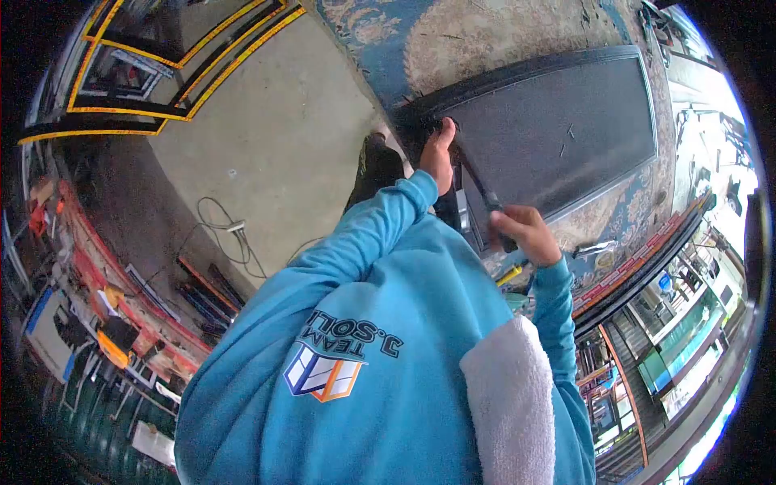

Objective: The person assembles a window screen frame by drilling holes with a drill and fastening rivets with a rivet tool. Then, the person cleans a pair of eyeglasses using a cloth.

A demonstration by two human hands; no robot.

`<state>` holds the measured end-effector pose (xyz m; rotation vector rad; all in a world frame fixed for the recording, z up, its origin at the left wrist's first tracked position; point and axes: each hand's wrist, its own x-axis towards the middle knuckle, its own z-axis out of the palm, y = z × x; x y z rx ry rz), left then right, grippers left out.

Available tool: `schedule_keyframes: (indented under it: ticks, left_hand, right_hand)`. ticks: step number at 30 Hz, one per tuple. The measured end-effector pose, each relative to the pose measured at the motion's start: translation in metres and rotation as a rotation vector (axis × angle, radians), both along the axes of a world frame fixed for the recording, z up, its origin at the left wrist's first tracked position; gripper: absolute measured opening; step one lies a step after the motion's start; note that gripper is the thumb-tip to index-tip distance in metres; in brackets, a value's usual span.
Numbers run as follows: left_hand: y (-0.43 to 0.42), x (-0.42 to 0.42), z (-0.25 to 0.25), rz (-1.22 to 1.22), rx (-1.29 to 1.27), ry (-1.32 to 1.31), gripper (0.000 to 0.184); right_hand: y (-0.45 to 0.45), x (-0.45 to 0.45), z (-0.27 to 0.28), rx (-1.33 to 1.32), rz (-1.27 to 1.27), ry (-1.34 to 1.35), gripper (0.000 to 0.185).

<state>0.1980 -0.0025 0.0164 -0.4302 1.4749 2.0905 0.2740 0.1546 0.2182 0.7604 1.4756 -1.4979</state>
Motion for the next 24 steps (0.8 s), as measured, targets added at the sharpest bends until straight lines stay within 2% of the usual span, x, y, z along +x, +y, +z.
schedule_keyframes:
  ticks: [1,2,3,4,5,7,9,11,13,14,16,18,19,21,22,23,24]
  left_hand:
    - [0.002,-0.007,0.016,0.047,-0.042,-0.014,0.049]
    - [0.004,-0.019,0.031,0.165,0.255,-0.512,0.049]
    - [0.003,-0.021,0.036,0.161,0.26,-0.508,0.049]
    - [0.001,-0.02,0.041,0.132,0.266,-0.505,0.049]
    - [0.0,-0.02,0.043,0.105,0.269,-0.501,0.049]
    - [-0.001,-0.021,0.037,0.106,0.287,-0.516,0.05]
    - [0.003,-0.017,0.024,0.105,0.203,-0.501,0.051]
    - [0.002,-0.017,0.016,0.09,0.189,-0.452,0.052]
    - [-0.006,-0.021,0.023,0.066,0.36,-0.503,0.053]
    - [-0.007,-0.021,0.023,0.038,0.311,-0.454,0.054]
    - [-0.007,-0.026,0.029,0.048,0.326,-0.482,0.054]
    - [-0.006,-0.024,0.035,0.053,0.337,-0.526,0.053]
    - [-0.005,-0.026,0.038,0.071,0.325,-0.51,0.053]
    - [-0.007,-0.028,0.041,0.095,0.315,-0.49,0.053]
    - [-0.01,-0.027,0.042,0.089,0.299,-0.452,0.052]
    - [-0.013,-0.026,0.042,0.079,0.283,-0.415,0.051]
    - [-0.01,-0.029,0.035,0.111,0.359,-0.523,0.051]
  right_hand:
    - [-0.009,0.002,-0.009,-0.001,-0.004,0.006,0.039]
    - [-0.024,0.007,-0.028,0.076,0.031,0.154,0.039]
    - [-0.031,0.013,-0.051,0.155,0.068,0.304,0.039]
    - [-0.031,0.021,-0.084,0.126,0.118,0.212,0.048]
    - [-0.034,0.031,-0.098,0.127,0.12,0.217,0.048]
    - [-0.051,0.037,-0.103,0.057,-0.209,0.319,0.046]
    - [-0.054,0.041,-0.11,0.09,-0.223,0.256,0.045]
    - [-0.061,0.04,-0.123,0.517,-0.032,0.371,0.044]
    - [-0.083,0.038,-0.132,0.715,-0.035,0.45,0.045]
    - [-0.083,0.042,-0.136,0.724,-0.03,0.462,0.045]
    - [-0.081,0.033,-0.129,0.733,-0.031,0.487,0.045]
    - [-0.062,0.034,-0.102,0.685,0.208,0.413,0.046]
    - [-0.051,0.027,-0.079,0.696,0.484,0.298,0.05]
    - [-0.024,0.021,-0.037,0.334,0.298,0.207,0.045]
    - [-0.025,0.014,-0.019,0.332,0.301,0.211,0.045]
    - [-0.026,0.007,-0.003,0.248,0.083,0.212,0.042]
    - [-0.028,0.005,0.004,0.166,-0.136,0.211,0.041]
